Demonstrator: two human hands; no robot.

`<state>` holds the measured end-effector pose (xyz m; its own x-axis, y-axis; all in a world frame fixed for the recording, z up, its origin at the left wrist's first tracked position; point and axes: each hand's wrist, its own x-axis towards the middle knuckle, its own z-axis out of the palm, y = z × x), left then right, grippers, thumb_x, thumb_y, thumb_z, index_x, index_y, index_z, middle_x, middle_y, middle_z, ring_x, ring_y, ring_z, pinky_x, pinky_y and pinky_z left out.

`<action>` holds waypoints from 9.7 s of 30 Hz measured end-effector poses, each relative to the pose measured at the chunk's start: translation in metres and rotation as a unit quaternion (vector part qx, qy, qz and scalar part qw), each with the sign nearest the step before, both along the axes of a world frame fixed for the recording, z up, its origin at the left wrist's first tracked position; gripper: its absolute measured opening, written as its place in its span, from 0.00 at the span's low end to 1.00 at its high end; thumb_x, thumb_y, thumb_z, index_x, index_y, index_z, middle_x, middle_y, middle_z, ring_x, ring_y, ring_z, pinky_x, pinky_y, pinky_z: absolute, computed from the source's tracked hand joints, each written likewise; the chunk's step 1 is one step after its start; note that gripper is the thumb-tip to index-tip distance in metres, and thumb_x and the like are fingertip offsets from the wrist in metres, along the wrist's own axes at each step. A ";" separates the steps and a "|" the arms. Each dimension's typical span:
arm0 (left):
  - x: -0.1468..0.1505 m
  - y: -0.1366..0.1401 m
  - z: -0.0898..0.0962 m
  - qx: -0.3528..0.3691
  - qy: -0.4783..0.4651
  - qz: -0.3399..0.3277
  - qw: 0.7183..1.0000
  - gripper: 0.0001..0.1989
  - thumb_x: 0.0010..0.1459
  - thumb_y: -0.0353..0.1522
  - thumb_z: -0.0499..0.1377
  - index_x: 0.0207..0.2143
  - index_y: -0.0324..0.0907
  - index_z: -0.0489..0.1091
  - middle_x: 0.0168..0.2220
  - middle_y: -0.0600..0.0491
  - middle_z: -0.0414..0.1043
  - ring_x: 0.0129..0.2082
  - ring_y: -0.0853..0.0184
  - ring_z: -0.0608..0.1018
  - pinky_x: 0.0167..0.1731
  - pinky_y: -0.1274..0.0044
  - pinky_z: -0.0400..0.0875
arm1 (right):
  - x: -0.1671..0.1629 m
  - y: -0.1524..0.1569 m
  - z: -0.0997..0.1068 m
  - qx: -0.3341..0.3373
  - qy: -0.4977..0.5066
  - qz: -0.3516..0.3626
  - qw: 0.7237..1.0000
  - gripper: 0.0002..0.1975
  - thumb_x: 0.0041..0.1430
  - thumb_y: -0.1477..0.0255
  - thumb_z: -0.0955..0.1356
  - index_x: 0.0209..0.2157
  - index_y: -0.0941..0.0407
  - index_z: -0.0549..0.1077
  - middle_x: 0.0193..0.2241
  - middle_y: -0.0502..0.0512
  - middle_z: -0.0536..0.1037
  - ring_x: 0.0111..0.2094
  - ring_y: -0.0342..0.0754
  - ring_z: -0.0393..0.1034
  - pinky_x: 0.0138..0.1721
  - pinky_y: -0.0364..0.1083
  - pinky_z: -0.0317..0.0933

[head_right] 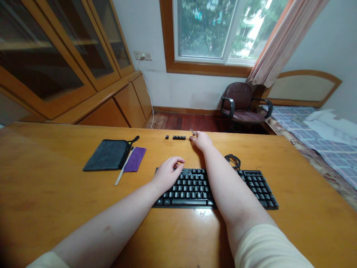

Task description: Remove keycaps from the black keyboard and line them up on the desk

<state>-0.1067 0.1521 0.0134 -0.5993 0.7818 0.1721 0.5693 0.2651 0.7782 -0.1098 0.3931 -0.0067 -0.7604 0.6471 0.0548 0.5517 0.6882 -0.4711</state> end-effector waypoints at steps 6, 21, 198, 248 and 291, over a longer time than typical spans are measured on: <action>0.000 0.001 0.000 -0.001 0.000 -0.004 1.000 0.08 0.56 0.31 0.52 0.38 0.44 0.69 0.34 0.55 0.71 0.33 0.69 0.72 0.36 0.76 0.66 | 0.000 0.000 -0.005 -0.008 0.005 0.014 1.000 0.14 0.51 0.62 0.67 0.39 0.52 0.75 0.31 0.53 0.76 0.29 0.45 0.67 0.31 0.41 0.57; 0.000 0.000 0.002 -0.013 0.005 -0.004 1.000 0.09 0.56 0.32 0.52 0.38 0.44 0.69 0.35 0.55 0.71 0.33 0.69 0.73 0.36 0.76 0.67 | -0.001 0.002 -0.008 -0.007 0.023 0.019 1.000 0.17 0.50 0.59 0.67 0.41 0.52 0.74 0.32 0.54 0.76 0.30 0.46 0.68 0.31 0.43 0.58; 0.049 -0.011 0.007 -0.128 0.147 -0.022 0.981 0.26 0.56 0.42 0.53 0.56 0.44 0.58 0.59 0.44 0.58 0.58 0.56 0.61 0.58 0.60 0.50 | 0.082 -0.081 0.022 -0.219 0.274 0.057 0.935 0.21 0.51 0.55 0.66 0.19 0.59 0.71 0.13 0.49 0.66 0.17 0.41 0.59 0.22 0.41 0.55; 0.024 -0.001 0.002 0.071 -0.150 0.117 0.979 0.12 0.53 0.35 0.58 0.39 0.40 0.71 0.20 0.59 0.63 0.20 0.72 0.65 0.24 0.79 0.60 | 0.082 -0.087 0.032 -0.385 0.242 0.255 0.853 0.15 0.49 0.61 0.70 0.24 0.60 0.73 0.23 0.50 0.68 0.21 0.39 0.60 0.23 0.40 0.56; 0.022 0.003 -0.011 0.244 -0.211 0.110 0.940 0.08 0.55 0.28 0.55 0.39 0.41 0.63 0.40 0.49 0.70 0.44 0.66 0.73 0.47 0.70 0.66 | 0.084 -0.084 0.026 -0.244 0.309 0.245 0.886 0.03 0.50 0.75 0.64 0.26 0.57 0.69 0.23 0.49 0.65 0.26 0.42 0.60 0.29 0.43 0.55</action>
